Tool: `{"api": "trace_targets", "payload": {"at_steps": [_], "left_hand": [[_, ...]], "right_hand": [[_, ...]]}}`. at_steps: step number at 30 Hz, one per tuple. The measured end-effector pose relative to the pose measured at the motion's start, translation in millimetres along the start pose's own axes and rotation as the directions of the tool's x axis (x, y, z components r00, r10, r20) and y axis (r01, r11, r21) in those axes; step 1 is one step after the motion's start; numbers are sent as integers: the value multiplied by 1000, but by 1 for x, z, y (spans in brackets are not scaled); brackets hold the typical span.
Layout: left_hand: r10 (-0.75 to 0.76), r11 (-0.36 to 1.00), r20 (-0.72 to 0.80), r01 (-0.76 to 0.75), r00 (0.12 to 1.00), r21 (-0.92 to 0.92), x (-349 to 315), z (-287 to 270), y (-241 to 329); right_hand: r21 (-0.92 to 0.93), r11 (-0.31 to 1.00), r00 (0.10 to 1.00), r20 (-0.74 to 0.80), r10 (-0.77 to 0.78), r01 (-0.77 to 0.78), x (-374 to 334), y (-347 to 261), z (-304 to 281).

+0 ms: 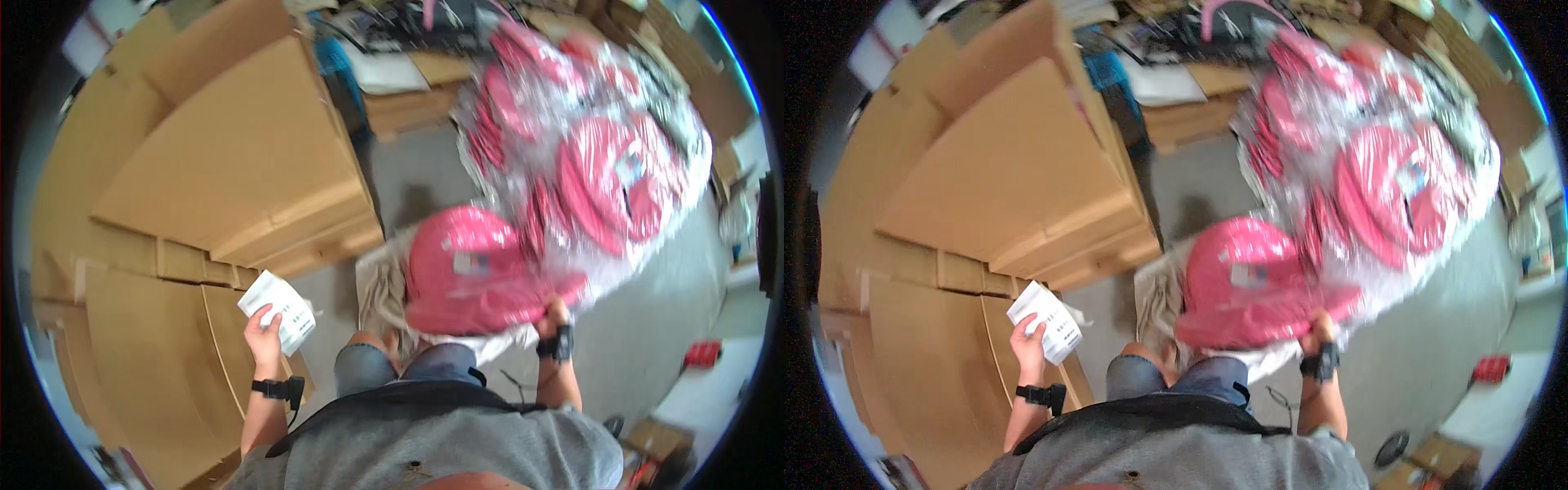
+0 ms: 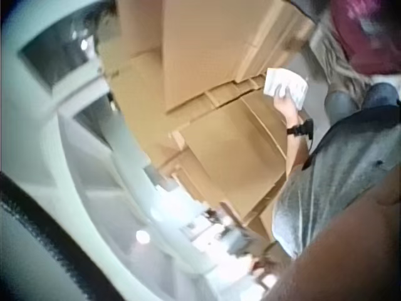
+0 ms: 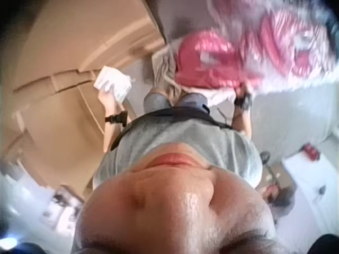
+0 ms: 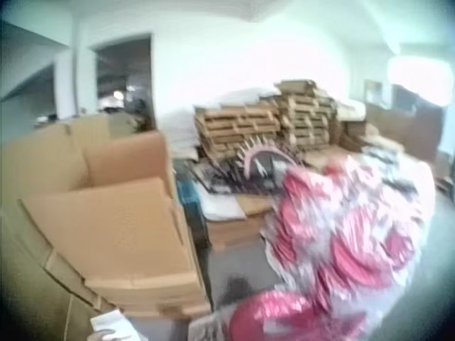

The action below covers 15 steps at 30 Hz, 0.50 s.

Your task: The person repeatedly picks up a pink circular item wrapped in plastic, peels a label from a roll, and sticks it onto the item. They then place the labeled item into a cardboard box. This process is repeated multiple times.

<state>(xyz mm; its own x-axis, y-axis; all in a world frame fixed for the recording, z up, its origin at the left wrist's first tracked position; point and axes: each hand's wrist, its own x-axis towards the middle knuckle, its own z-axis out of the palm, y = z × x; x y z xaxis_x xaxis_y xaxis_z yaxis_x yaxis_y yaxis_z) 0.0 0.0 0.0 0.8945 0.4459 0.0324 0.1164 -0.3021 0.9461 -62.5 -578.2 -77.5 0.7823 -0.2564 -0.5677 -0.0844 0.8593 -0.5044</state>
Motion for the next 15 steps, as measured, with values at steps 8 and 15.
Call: {"api": "trace_targets", "payload": {"at_steps": [8,15], "left_hand": [[16,998,-273,-31,962,-52,-12,-90,16],[26,993,-322,-62,946,-104,48,-131,-13]], "right_hand": [[-7,989,984,-106,-146,146,-105,-53,134],[-453,19,258,471,-843,891,-180,-45,266]]}}
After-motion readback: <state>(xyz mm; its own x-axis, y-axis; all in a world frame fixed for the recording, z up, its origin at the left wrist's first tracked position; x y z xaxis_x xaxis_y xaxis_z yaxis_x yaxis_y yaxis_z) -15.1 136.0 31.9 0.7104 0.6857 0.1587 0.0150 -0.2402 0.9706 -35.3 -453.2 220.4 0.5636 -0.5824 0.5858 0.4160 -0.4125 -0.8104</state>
